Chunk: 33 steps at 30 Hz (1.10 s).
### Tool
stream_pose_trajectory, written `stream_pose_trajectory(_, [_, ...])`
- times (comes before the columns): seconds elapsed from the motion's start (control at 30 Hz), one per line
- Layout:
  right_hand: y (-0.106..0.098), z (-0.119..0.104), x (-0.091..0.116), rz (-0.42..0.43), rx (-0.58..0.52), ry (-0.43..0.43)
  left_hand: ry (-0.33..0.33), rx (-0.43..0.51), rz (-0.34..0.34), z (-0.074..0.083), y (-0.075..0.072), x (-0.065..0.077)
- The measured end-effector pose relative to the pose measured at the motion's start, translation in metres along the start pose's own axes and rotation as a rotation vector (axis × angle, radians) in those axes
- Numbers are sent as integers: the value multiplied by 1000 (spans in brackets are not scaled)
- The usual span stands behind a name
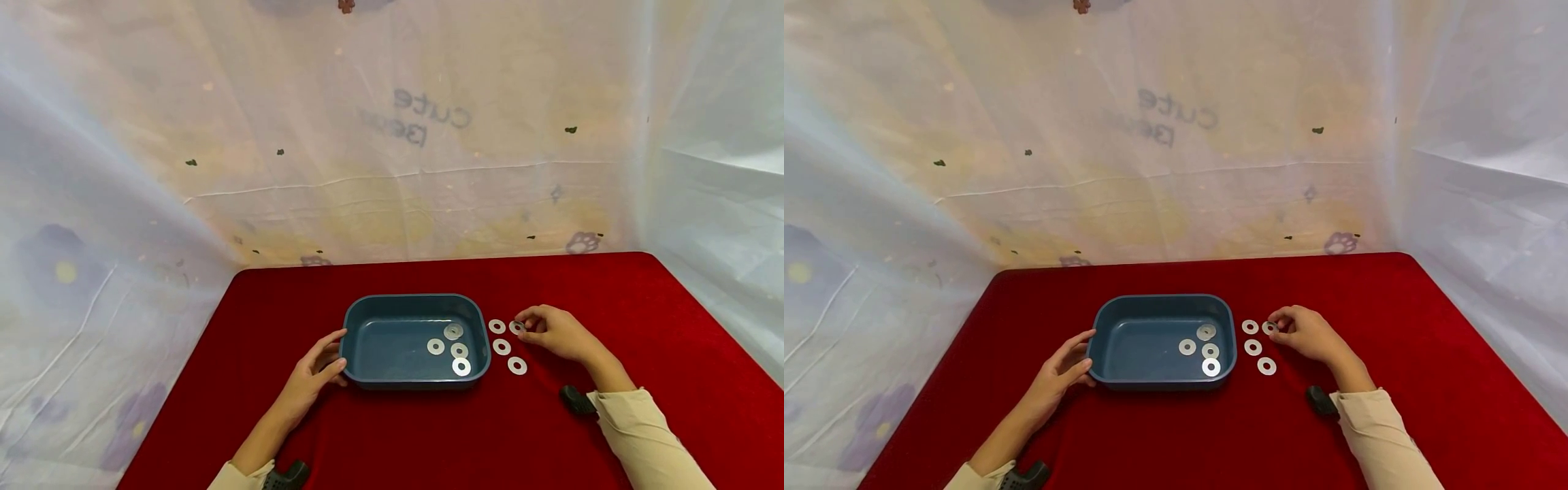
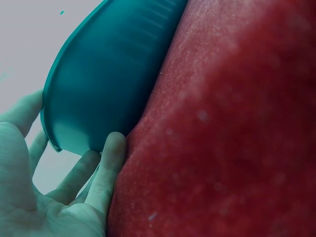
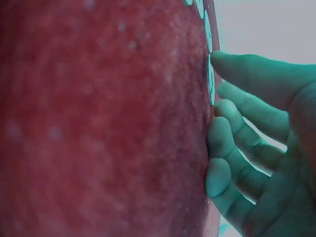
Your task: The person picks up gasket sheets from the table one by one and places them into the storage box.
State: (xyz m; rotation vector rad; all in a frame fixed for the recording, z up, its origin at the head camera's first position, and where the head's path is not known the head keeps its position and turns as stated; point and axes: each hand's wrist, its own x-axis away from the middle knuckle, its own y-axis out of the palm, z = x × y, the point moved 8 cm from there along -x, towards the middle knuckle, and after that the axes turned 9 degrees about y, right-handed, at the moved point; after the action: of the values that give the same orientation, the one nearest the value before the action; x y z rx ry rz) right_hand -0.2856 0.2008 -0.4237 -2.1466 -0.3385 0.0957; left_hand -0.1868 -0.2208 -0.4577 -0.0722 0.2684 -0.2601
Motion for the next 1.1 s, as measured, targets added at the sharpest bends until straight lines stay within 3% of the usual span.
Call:
stream_pose_trajectory(0.87, [3, 1, -3, -38, -33, 35, 10, 3, -3, -1, 0, -1])
stream_pose_trajectory(1.1, [4, 0, -1, -14, -27, -14, 3, 3, 1, -1, -1, -1])
